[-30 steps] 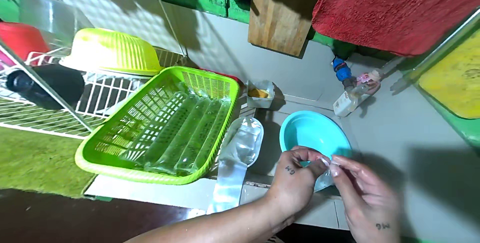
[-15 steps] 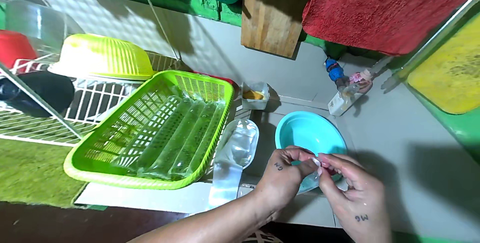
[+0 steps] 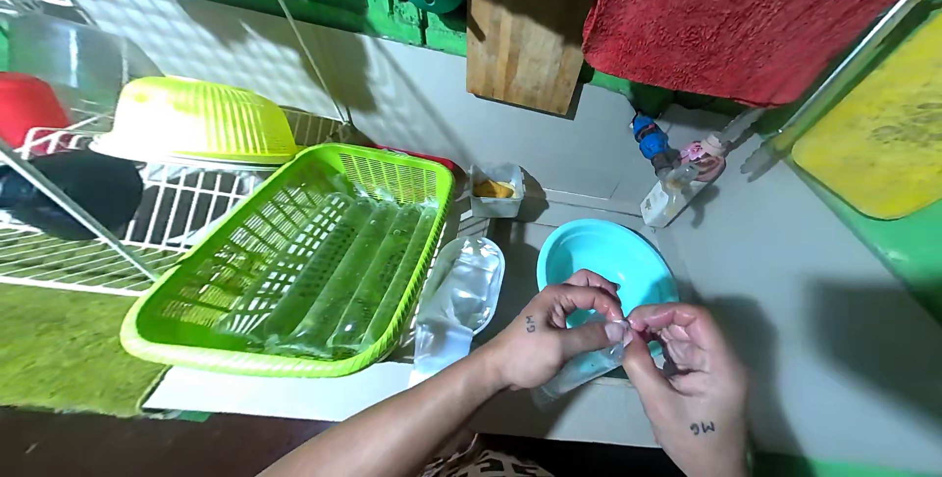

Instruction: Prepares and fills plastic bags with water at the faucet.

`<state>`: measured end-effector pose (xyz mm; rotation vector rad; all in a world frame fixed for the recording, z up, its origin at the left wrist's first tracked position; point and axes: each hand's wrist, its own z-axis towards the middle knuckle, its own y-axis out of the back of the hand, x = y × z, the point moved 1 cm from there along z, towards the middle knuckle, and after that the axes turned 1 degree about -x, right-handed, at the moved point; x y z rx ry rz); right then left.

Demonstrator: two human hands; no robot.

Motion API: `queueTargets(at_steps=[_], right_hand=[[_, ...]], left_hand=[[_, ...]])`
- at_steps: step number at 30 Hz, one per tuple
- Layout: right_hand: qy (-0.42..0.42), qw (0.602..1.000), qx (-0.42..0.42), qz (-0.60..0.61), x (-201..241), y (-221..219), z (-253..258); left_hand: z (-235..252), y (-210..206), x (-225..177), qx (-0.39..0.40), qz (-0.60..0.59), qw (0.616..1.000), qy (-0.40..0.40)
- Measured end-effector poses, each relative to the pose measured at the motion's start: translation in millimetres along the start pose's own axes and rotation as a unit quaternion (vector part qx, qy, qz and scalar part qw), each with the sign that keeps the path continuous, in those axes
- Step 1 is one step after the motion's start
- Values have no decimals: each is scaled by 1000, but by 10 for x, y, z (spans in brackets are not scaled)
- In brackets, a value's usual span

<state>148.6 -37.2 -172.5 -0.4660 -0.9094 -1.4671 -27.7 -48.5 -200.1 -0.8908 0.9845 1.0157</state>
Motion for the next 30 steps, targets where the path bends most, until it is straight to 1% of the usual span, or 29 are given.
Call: queueTargets(at_steps=[2,3,5,7,10,14,16,19,21,25,28,30], right_hand=[[-26,999,14,27,18,13,31],[-33,999,21,29,23,16,40],[-12,999,29,7,-11,24,32],[30,998,38,-25,-72,50,4],[69,995,51,-56,-122,72,-23],[129,985,0,-119,-180,1,-39],[163,976,-16,-144,-209,-35,-36],[192,969,-7,-153,-241,-59,-8],[188,973,4,-130,-266,-71,10],[157,984,13,-79,-358,-76,5],[165,984,2,-64,-378,-84,7],[165,985,-10,-49,-374,-51,60]], left_hand=[[5,18,9,22,-62,997,29],[-2,11,10,19,-97,994,45],[-18,-30,-6,-11,-150,986,76],[-18,-99,-61,-59,-175,977,111],[-19,-169,-145,-106,-186,967,140],[-29,-236,-184,-154,-187,958,156],[-24,-262,-185,-175,-179,956,155],[-6,-314,-173,-194,-133,961,142],[18,-315,-145,-167,-89,974,123],[44,-221,-61,-69,-46,994,70],[29,-244,-40,-44,24,997,53],[9,-300,-17,-31,66,997,27]])
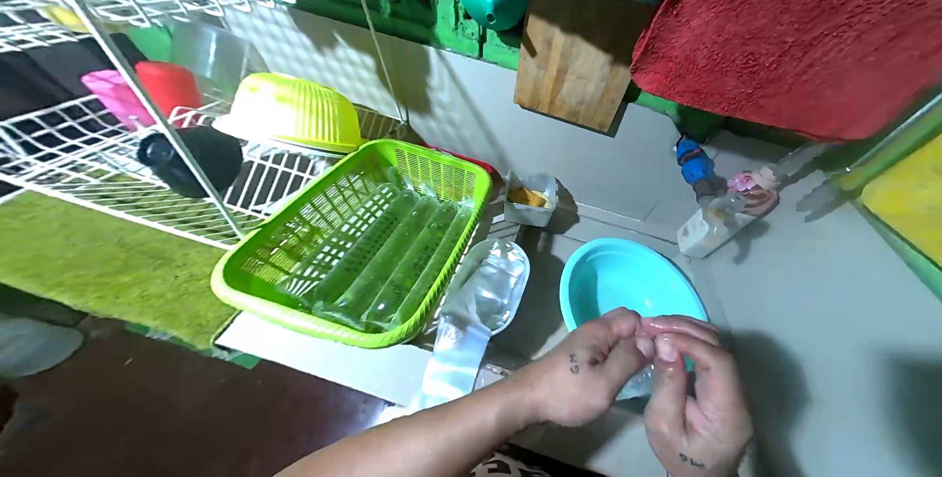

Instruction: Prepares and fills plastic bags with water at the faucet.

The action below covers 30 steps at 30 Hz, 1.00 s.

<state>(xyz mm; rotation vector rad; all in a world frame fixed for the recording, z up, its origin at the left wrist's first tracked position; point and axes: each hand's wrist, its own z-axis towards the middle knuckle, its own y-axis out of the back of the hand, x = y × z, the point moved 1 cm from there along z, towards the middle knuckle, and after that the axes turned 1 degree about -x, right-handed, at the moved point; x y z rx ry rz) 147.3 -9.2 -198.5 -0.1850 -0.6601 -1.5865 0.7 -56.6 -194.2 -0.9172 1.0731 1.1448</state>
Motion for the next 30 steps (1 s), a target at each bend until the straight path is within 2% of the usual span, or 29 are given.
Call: queueTargets(at_steps=[7,11,14,18,21,25,30], right_hand=[[-15,999,5,38,-36,157,170],[-52,995,1,84,-104,204,234],[-86,983,92,131,-212,331,345],[-84,961,218,149,-391,437,387],[-64,952,263,146,-431,352,381],[-1,958,267,107,-512,289,458],[46,979,173,99,-501,231,441]], left_hand=[[-28,-124,31,-20,86,991,-96],[37,-161,37,-42,100,989,-102],[57,-160,46,-76,99,988,-96],[78,-163,38,-97,108,986,-85],[106,-186,51,-102,120,984,-82],[126,-226,80,-116,135,980,-91],[173,-336,145,-152,165,965,-133]])
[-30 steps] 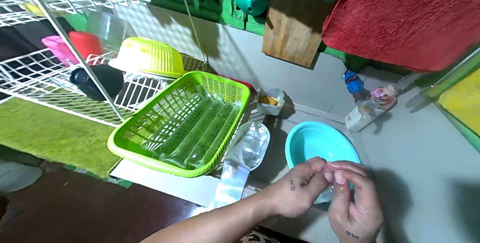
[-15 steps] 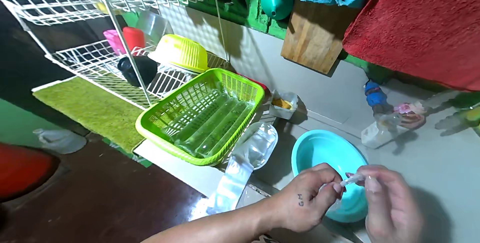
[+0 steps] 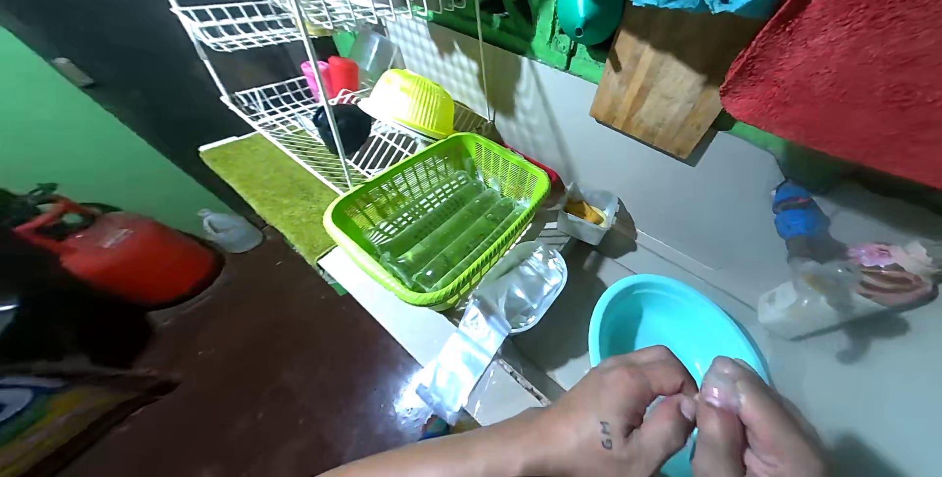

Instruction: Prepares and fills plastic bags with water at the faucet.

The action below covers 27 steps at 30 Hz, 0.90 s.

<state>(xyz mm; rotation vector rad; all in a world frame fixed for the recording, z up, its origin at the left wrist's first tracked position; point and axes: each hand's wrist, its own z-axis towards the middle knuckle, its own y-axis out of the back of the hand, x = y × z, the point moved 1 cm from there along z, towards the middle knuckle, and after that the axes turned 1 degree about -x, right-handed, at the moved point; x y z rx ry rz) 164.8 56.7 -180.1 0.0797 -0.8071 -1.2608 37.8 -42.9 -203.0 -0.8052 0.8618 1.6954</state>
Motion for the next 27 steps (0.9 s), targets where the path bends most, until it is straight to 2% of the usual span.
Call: queueTargets(at_steps=[5,9,12,15,19,21,24,27], right_hand=[[-4,997,-56,44,-45,-16,-68],[-27,996,-75,-30,71,-5,-33],[-23,998,-60,-26,130,-77,39],[14,999,-18,45,245,-183,244],[87,992,31,89,590,-314,752],[104,987,41,112,849,-383,1112],[109,992,-1,67,1165,-590,1753],[125,987,-33,91,1304,-927,2423]], left_hand=[[-48,-235,51,-64,33,996,-44],[-82,-297,73,-77,28,995,-59],[-98,-198,80,-78,17,995,-65],[-113,-4,2,-101,1,992,-82],[-124,371,-238,-163,-20,980,-115],[-137,585,-273,-196,10,969,-152],[-145,997,-286,-217,97,950,-204],[-69,1529,-375,-219,150,947,-181]])
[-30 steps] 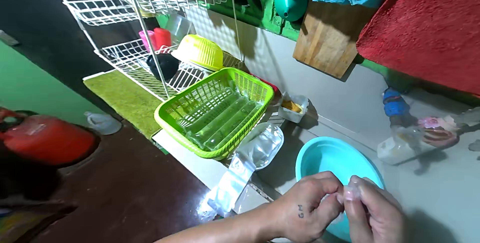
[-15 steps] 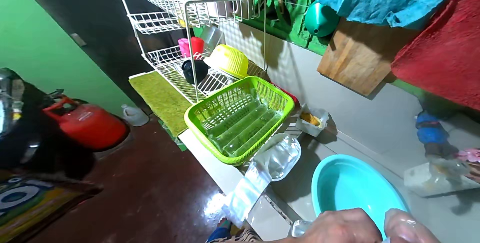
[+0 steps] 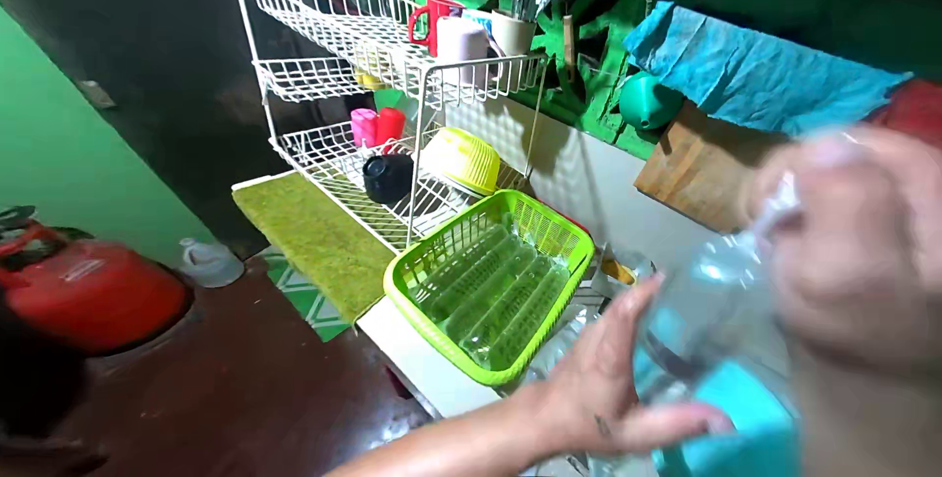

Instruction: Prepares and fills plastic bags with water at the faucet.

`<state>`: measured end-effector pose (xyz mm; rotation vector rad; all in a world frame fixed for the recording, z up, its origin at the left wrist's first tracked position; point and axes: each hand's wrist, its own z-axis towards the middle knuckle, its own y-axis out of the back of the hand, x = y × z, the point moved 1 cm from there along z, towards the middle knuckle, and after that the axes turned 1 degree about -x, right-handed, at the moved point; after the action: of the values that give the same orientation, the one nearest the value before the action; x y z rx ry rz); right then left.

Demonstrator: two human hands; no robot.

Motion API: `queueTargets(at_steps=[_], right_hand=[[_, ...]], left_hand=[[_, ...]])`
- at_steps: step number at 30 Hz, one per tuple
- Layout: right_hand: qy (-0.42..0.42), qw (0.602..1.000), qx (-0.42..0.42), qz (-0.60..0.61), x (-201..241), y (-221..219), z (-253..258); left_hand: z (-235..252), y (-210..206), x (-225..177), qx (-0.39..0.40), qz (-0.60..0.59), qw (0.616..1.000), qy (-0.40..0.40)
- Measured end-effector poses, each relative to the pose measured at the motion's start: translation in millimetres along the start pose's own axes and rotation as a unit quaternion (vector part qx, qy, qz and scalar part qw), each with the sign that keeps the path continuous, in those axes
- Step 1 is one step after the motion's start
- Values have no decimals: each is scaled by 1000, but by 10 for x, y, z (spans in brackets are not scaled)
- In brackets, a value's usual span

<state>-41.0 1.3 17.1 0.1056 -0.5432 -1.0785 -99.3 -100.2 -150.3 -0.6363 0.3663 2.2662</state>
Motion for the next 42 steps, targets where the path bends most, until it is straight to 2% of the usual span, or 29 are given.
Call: queueTargets(at_steps=[3,6,9,12,13,15,19,22,26,29,32,36,39,41,42], right_hand=[[-71,997,5,-22,-294,-380,340],[-208,975,25,-71,-616,-523,226],[-316,944,15,-93,-733,-491,-171],[-384,916,25,-115,-691,-392,-776],[-404,906,29,-120,-675,-376,-1000],[-451,883,44,-121,-640,-362,-1466],[-525,834,94,-142,-430,-481,-2401],[-570,793,166,-138,-240,-719,-2962],[-588,742,300,-122,-149,-1040,-3256],[-555,714,402,-140,-204,-1189,-3338],[-546,700,440,-136,-303,-1257,-3463],[-508,705,473,-146,-342,-1274,-3466],[-494,726,462,-121,-363,-1201,-3399],[-502,748,425,-94,-364,-1113,-3331],[-506,761,399,-78,-363,-1062,-3295]], left_hand=[[354,535,224,53,86,993,65],[587,997,635,112,206,961,146],[741,1339,1148,188,319,887,276],[702,1509,1690,286,416,776,378],[650,1543,1847,316,445,740,392],[502,1607,2120,351,485,693,402],[231,1727,2517,386,538,640,389],[71,1744,2613,441,587,599,320],[19,1760,2611,472,600,598,246],[38,1783,2598,461,589,615,252],[16,1793,2513,437,573,641,265],[-19,1759,2372,426,553,647,306],[-21,1762,2345,398,542,665,326],[11,1741,2235,343,507,717,332],[24,1715,2121,301,477,758,328]])
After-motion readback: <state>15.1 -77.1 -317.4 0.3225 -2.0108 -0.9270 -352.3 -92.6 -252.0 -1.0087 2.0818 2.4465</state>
